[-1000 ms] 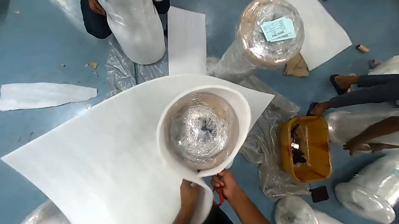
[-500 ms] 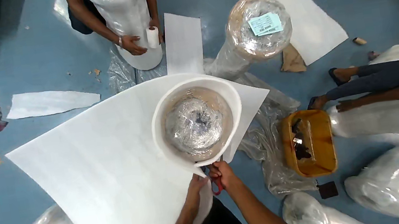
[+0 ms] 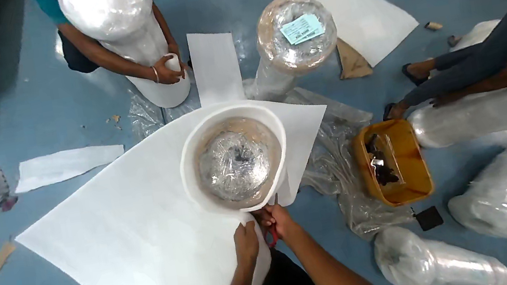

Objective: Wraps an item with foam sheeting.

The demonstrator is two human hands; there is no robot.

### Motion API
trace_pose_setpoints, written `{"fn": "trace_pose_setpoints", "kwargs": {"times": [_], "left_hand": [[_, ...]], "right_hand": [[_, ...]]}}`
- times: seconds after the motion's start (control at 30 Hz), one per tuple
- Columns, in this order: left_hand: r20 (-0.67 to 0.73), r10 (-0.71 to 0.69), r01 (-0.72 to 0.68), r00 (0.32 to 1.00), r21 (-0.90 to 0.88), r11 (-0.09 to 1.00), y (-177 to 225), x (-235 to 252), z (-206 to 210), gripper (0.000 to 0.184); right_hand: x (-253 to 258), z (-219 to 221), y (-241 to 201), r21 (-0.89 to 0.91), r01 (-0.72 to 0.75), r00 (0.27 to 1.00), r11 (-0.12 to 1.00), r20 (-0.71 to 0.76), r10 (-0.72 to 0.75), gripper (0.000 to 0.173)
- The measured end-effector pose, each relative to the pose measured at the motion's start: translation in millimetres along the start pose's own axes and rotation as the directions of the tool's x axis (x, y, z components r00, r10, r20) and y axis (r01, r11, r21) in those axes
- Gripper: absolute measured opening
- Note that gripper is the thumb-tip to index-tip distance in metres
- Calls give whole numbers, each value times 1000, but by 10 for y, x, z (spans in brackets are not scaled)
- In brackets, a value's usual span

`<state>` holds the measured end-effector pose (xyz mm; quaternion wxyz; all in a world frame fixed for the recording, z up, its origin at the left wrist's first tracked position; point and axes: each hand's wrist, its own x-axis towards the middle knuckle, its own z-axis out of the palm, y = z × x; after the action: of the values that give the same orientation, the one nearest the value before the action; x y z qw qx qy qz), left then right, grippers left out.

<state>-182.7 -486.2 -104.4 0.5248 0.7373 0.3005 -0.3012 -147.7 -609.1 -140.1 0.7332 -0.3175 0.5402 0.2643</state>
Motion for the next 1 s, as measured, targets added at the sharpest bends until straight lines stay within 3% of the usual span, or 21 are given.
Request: {"fn": "trace_pose_setpoints", "kwargs": {"times": [0.17,0.47,1.0], "left_hand": [[-150,74,-90,986,-105,990,-114,-19,105,31],[-103,79,-109,992,-331,937,-149,63,114,31],[-176,-41,48,983,31,998,143,125,134,28]], "right_hand": [[-13,19,4,1,12,999,1000,-37,-12,30],[63,-20,2,1,-30,997,1000,-77,30,22],[74,21,-12,-15,-26,989,1000,-143,23,21]]}}
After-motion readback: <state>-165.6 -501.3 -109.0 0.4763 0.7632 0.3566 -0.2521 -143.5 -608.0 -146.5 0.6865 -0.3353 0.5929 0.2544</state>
